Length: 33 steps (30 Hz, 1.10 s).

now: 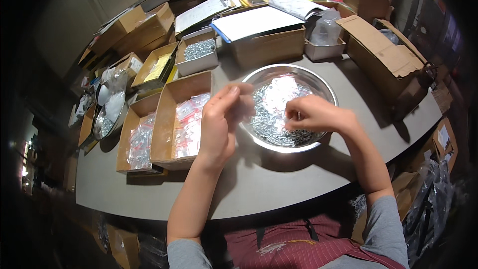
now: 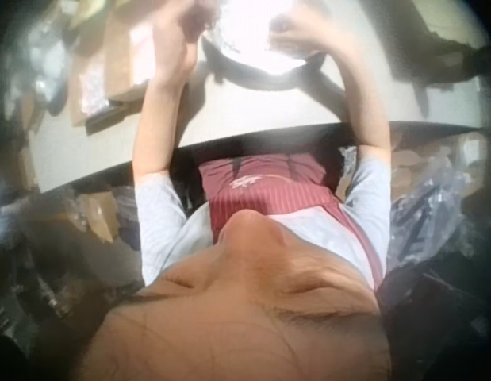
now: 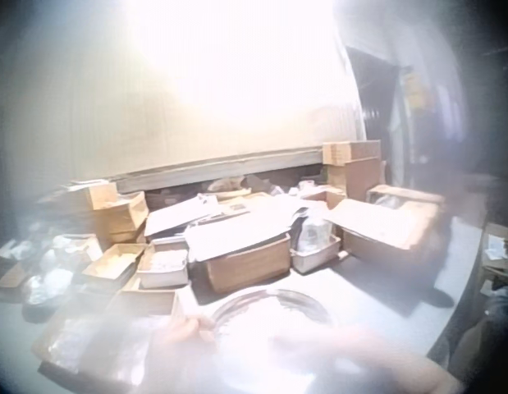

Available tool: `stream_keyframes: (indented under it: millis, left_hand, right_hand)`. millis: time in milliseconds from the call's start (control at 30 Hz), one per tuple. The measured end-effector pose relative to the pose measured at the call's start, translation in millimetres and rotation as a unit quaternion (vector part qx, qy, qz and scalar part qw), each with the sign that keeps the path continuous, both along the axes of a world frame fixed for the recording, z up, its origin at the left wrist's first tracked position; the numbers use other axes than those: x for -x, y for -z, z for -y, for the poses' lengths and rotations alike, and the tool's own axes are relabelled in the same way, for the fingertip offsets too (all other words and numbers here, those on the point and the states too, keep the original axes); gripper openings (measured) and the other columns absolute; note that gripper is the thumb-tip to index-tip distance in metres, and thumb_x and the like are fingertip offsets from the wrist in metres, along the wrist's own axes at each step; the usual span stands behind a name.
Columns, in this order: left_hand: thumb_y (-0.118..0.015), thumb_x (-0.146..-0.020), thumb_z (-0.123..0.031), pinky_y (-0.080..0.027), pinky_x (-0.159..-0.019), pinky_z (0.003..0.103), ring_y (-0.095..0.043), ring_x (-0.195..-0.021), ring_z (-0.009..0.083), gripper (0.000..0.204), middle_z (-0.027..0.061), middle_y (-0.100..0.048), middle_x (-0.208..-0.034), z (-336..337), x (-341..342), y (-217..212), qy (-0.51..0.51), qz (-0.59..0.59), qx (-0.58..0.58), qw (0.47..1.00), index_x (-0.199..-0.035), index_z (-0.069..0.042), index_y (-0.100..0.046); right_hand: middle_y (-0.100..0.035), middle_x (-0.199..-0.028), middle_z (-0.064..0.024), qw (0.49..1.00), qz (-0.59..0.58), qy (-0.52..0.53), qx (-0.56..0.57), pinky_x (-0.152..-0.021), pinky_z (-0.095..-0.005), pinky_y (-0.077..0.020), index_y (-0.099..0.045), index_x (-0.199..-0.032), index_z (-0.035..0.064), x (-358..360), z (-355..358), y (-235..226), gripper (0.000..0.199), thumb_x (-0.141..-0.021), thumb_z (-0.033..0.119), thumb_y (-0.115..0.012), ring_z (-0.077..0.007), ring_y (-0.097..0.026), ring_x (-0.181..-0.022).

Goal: The person repeatedly picks small metallic fasteners from a metal bowl, separates them by hand, and places them into small plastic bags. The person continues this one-at-a-time handling throughout the clip.

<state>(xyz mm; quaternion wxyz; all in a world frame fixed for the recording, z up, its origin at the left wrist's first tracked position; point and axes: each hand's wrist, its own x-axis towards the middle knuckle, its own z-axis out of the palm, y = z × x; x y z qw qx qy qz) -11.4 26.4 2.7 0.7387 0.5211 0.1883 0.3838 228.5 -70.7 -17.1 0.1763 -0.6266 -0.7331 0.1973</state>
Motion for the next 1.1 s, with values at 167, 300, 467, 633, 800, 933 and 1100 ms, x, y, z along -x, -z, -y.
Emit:
stream_keyframes:
  millis: [167,300,467,633,800,933,1100]
  left_hand:
    - [-0.052,-0.104,-0.024,-0.045,-0.072,0.025,-0.061,-0.081,0.0121,0.029,0.0025,-0.067,-0.087,11,-6,-3,0.014,-0.073,-0.069,0.995,-0.111,0.000,-0.067]
    - [-0.059,-0.100,-0.014,-0.050,-0.080,0.027,-0.066,-0.093,0.0129,0.023,0.0056,-0.071,-0.100,13,-9,4,0.008,-0.132,-0.178,0.975,-0.114,0.001,-0.068]
    - [-0.067,-0.093,-0.006,-0.052,-0.089,0.030,-0.066,-0.108,0.0166,0.029,0.0088,-0.070,-0.118,14,-17,26,-0.042,-0.226,-0.344,0.910,-0.121,0.000,-0.067]
    - [-0.070,-0.091,-0.007,-0.052,-0.089,0.031,-0.065,-0.111,0.0192,0.032,0.0100,-0.068,-0.121,16,-20,26,-0.070,-0.232,-0.391,0.888,-0.122,-0.001,-0.067]
    - [-0.073,-0.089,-0.009,-0.052,-0.090,0.032,-0.064,-0.110,0.0196,0.034,0.0093,-0.067,-0.120,16,-20,25,-0.072,-0.233,-0.455,0.857,-0.122,-0.003,-0.067]
    - [-0.074,-0.092,-0.010,-0.052,-0.089,0.030,-0.065,-0.104,0.0158,0.029,0.0083,-0.068,-0.114,16,-19,27,-0.014,-0.217,-0.352,0.910,-0.119,-0.002,-0.066]
    - [-0.073,-0.095,-0.011,-0.052,-0.081,0.025,-0.065,-0.091,0.0099,0.022,0.0046,-0.070,-0.100,10,-16,20,0.016,-0.170,-0.198,0.965,-0.113,0.000,-0.064]
  right_hand:
    - [-0.069,-0.086,-0.0170,0.994,0.099,0.000,-0.041,-0.076,-0.0420,-0.0523,-0.069,-0.091,0.0005,2,-1,14,0.016,-0.083,0.013,-0.073,-0.0343,-0.068,-0.084]
    - [-0.073,-0.089,-0.0177,0.999,0.001,0.027,-0.032,-0.076,-0.0407,-0.0537,-0.072,-0.097,0.0005,-9,2,-2,0.017,-0.082,0.007,-0.069,-0.0333,-0.070,-0.083]
    - [-0.070,-0.084,-0.0187,0.995,-0.067,0.046,-0.059,-0.073,-0.0420,-0.0516,-0.070,-0.093,-0.0002,0,4,-15,0.015,-0.086,0.013,-0.073,-0.0333,-0.068,-0.079]
    - [-0.060,-0.071,-0.0083,0.990,-0.099,0.047,-0.093,-0.065,-0.0331,-0.0480,-0.063,-0.092,-0.0015,4,6,-19,0.023,-0.093,0.017,-0.076,-0.0140,-0.057,-0.068]
    - [-0.061,-0.075,-0.0026,0.979,-0.186,0.030,-0.073,-0.065,-0.0276,-0.0491,-0.061,-0.092,-0.0001,7,5,-18,0.020,-0.097,0.015,-0.072,-0.0089,-0.057,-0.071]
    - [-0.062,-0.083,-0.0028,0.939,-0.340,0.020,-0.041,-0.068,-0.0264,-0.0527,-0.060,-0.096,0.0001,11,8,-18,0.015,-0.097,0.011,-0.070,-0.0094,-0.060,-0.074]
    - [-0.064,-0.086,-0.0044,0.973,-0.228,0.028,-0.028,-0.074,-0.0292,-0.0549,-0.058,-0.100,0.0003,-1,7,-14,0.017,-0.094,0.009,-0.072,-0.0116,-0.063,-0.080]
